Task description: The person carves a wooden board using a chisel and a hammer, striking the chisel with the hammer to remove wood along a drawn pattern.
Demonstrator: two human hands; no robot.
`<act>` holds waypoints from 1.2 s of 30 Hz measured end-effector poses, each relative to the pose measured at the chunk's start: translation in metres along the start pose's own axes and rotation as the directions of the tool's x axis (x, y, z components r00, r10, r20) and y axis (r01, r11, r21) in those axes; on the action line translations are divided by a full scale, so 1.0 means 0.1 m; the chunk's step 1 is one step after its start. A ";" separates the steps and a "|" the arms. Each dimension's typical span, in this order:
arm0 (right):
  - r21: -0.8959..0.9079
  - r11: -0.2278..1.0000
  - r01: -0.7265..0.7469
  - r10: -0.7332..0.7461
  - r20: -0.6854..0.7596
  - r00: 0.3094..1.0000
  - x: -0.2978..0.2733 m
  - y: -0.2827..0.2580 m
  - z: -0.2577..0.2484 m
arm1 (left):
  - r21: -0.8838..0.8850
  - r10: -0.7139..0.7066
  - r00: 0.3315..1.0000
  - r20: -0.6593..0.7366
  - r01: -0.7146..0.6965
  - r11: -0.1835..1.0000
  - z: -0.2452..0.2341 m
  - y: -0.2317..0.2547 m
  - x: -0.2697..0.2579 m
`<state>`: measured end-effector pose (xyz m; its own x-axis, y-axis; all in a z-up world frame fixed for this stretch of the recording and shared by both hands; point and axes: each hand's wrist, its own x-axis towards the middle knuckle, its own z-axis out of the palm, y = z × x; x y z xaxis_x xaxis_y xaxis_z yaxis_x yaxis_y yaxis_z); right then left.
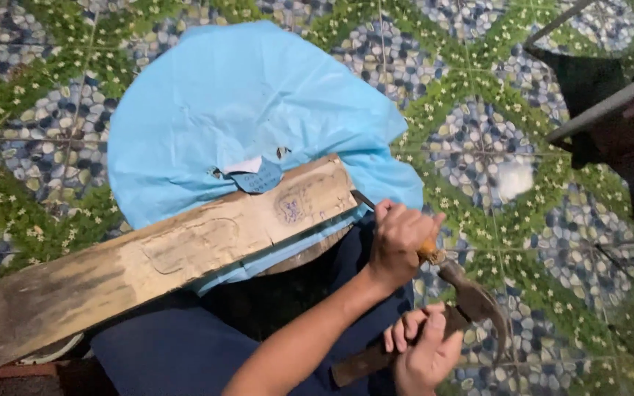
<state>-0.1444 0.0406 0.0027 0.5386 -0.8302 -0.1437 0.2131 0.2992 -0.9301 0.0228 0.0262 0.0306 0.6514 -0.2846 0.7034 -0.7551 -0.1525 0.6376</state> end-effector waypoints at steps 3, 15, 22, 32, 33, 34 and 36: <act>-0.027 1.000 0.001 0.000 0.048 0.999 0.06 0.08 -0.06 | 0.029 0.008 1.000 -0.013 -0.008 1.000 -0.01 0.00 0.02; 0.001 0.999 0.038 -0.038 0.041 0.998 0.00 -0.04 -0.02 | 0.017 -0.008 1.000 -0.030 0.009 1.000 0.01 0.02 0.04; -0.059 0.997 0.055 -0.054 0.018 0.998 0.01 -0.14 0.13 | -0.049 -0.033 0.998 -0.045 0.031 0.998 -0.10 0.05 0.15; -0.059 0.998 0.027 -0.025 0.020 0.999 0.01 -0.19 0.13 | -0.036 -0.052 0.996 -0.074 0.049 0.998 -0.06 0.07 0.12; -0.050 0.998 0.043 -0.039 0.079 0.996 0.06 -0.21 0.19 | -0.011 -0.039 0.995 -0.092 0.038 0.999 -0.04 0.02 0.18; -0.046 0.998 0.044 -0.041 0.074 0.996 -0.02 -0.22 0.15 | -0.013 -0.035 0.996 -0.087 0.034 0.999 -0.05 0.05 0.10; -0.067 0.994 0.085 -0.084 0.016 0.996 0.02 -0.21 0.10 | -0.015 -0.010 0.998 -0.057 0.009 1.000 0.00 0.00 0.05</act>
<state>-0.1394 0.0375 0.0256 0.5321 -0.8446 -0.0593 0.2030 0.1952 -0.9595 0.0262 0.0247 0.0346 0.6619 -0.2284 0.7140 -0.7481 -0.1406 0.6485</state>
